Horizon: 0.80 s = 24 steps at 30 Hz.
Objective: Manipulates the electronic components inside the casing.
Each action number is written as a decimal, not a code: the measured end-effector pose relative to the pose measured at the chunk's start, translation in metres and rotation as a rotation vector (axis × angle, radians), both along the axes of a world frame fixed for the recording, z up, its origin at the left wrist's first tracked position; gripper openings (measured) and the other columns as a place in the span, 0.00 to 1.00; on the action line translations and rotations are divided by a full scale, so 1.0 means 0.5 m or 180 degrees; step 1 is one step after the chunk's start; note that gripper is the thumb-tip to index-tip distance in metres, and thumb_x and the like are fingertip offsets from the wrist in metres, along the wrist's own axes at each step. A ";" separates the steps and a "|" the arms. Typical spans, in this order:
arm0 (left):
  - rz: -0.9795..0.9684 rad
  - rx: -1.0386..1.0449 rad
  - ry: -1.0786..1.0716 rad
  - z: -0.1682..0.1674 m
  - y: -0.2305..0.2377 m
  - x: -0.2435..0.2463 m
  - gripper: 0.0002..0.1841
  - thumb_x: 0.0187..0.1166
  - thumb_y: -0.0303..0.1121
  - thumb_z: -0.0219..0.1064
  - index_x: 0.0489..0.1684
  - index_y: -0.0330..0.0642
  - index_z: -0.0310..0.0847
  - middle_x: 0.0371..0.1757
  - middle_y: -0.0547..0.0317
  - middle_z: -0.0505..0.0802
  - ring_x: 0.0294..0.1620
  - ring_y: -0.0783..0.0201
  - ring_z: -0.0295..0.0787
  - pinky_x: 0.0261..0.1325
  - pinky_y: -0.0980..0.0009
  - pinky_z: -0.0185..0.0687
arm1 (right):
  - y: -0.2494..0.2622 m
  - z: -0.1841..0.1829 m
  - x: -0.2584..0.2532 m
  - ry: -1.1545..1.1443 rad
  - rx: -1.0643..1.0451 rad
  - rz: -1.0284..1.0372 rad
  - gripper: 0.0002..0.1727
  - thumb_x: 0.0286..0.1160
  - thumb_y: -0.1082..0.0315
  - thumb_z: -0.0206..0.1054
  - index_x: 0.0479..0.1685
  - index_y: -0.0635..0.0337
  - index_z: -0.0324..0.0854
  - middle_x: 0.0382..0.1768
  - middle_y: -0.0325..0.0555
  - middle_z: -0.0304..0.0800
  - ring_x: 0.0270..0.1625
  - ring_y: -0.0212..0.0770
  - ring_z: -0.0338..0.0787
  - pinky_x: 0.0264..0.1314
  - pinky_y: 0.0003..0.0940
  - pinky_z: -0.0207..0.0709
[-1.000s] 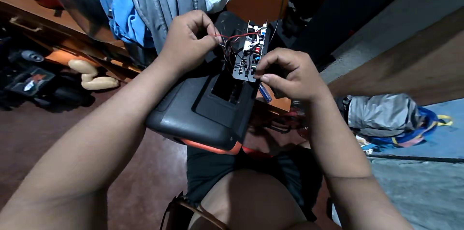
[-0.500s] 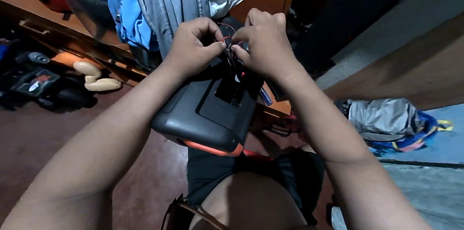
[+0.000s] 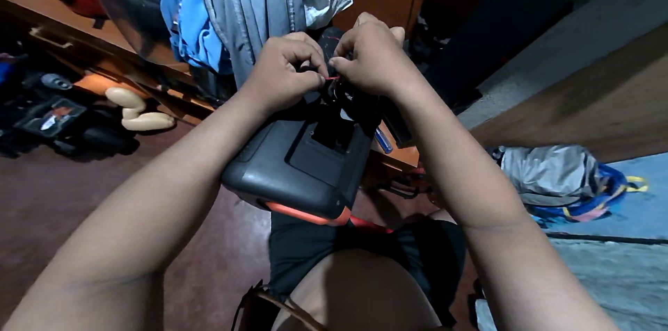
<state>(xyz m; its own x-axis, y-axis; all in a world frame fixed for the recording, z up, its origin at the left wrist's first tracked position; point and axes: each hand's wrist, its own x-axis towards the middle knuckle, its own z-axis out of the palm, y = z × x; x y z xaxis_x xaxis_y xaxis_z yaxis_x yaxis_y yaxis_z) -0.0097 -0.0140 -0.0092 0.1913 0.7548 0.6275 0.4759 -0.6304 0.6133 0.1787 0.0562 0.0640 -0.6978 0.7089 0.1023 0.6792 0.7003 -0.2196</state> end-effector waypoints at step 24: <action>0.0533 -0.0309 -0.0217 0.009 -0.008 0.021 0.06 0.83 0.32 0.68 0.47 0.40 0.88 0.42 0.66 0.93 0.40 0.82 0.87 0.49 0.82 0.84 | -0.016 -0.041 0.029 0.0861 0.0308 0.0303 0.11 0.77 0.58 0.69 0.52 0.47 0.91 0.47 0.41 0.84 0.57 0.43 0.82 0.67 0.57 0.63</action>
<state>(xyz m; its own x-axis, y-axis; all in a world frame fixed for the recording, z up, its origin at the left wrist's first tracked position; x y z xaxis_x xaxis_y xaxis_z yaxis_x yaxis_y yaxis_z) 0.0008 -0.0180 -0.0049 0.0175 0.8300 0.5575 0.5245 -0.4823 0.7016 0.1933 0.0481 0.0434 -0.6988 0.6196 0.3575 0.5355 0.7844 -0.3129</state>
